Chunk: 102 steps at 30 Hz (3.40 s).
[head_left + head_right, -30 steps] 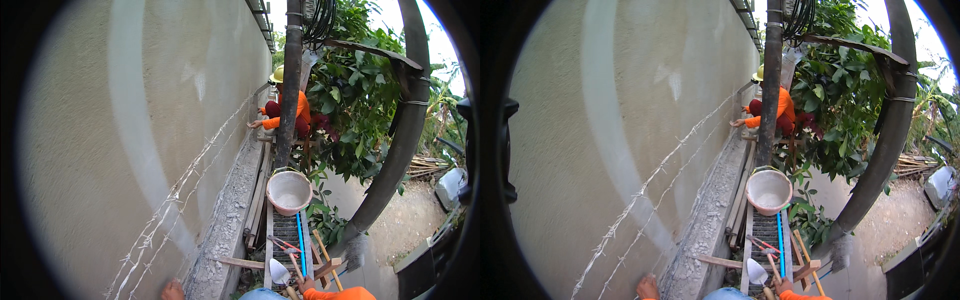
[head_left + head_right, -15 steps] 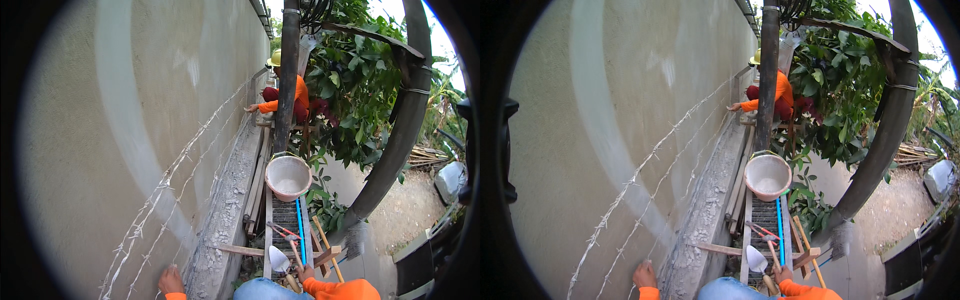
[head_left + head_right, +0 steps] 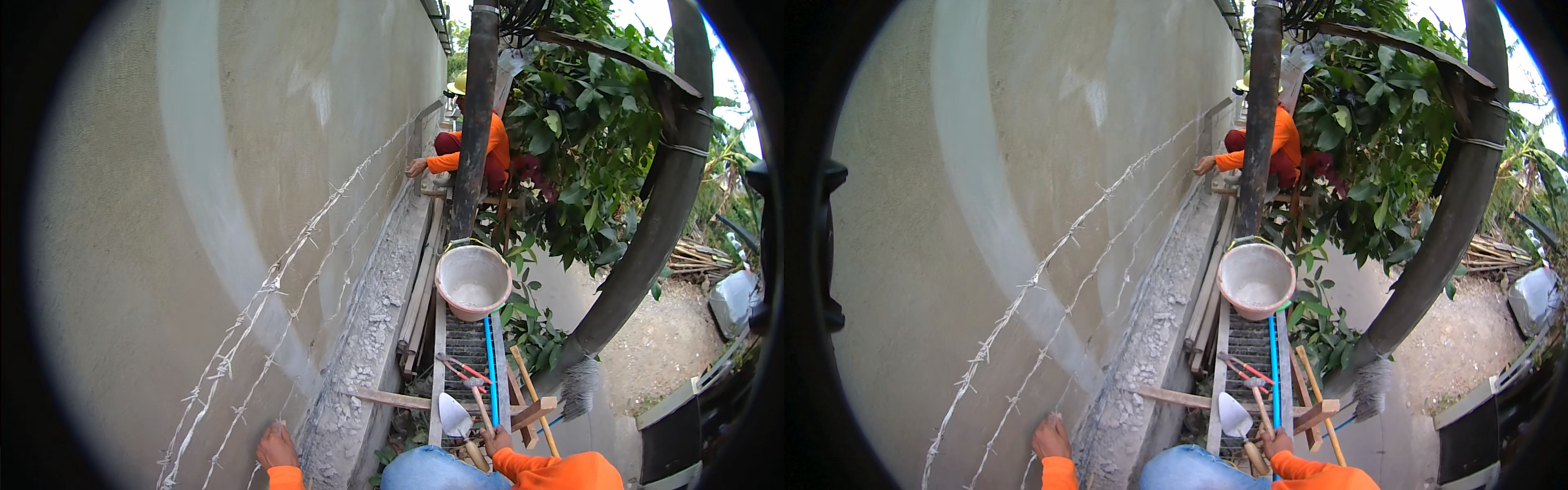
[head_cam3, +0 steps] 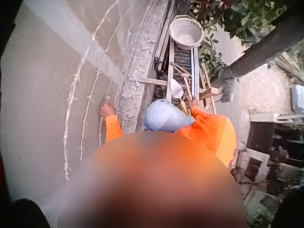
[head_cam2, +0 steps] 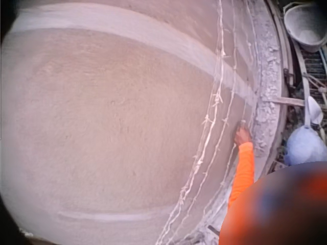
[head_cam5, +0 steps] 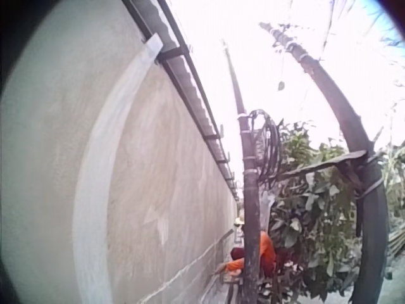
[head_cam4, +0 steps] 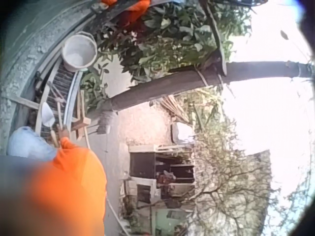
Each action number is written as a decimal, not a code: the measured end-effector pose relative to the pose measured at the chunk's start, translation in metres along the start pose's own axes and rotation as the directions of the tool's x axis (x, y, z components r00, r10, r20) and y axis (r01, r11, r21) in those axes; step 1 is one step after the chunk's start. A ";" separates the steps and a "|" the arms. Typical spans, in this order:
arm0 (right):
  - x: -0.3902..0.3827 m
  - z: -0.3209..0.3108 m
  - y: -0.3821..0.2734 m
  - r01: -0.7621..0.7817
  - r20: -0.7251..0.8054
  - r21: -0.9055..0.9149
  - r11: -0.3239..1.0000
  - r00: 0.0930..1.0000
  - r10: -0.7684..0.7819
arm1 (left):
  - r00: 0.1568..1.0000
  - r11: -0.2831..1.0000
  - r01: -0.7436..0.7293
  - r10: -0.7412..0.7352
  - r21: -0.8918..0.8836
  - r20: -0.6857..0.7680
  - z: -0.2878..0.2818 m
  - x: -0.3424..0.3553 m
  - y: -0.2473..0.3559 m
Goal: The person applies and smooths wet plaster along the base of a concrete wall using a trowel and a wooden float. They repeatedly scoop plaster from a nearby bucket and spread it evenly along the wall edge while standing on a scaffold.
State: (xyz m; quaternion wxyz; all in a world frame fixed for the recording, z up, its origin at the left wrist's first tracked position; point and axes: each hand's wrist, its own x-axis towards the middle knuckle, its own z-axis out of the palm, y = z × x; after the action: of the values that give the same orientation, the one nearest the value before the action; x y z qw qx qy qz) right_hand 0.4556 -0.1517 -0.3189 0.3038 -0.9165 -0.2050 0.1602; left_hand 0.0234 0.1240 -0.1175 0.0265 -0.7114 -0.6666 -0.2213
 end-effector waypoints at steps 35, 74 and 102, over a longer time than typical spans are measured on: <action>0.003 -0.003 -0.004 -0.053 0.084 -0.039 0.998 0.995 0.056 | 1.000 0.993 -0.021 0.023 -0.116 0.011 0.013 -0.006 0.002; 0.005 -0.012 -0.016 -0.094 0.164 -0.175 0.980 0.979 0.123 | 0.996 0.951 0.078 -0.061 -0.300 0.068 0.018 -0.011 -0.012; 0.128 -0.040 -0.092 -0.010 0.060 -0.281 0.960 0.998 0.028 | 1.000 0.973 -0.005 0.002 -0.233 -0.011 0.009 -0.002 -0.009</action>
State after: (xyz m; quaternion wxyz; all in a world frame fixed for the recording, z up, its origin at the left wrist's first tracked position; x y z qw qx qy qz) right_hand 0.5576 -0.0435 -0.2534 0.1630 -0.9466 -0.2265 0.1614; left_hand 0.0174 0.1263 -0.1286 -0.0531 -0.7095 -0.6346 -0.3017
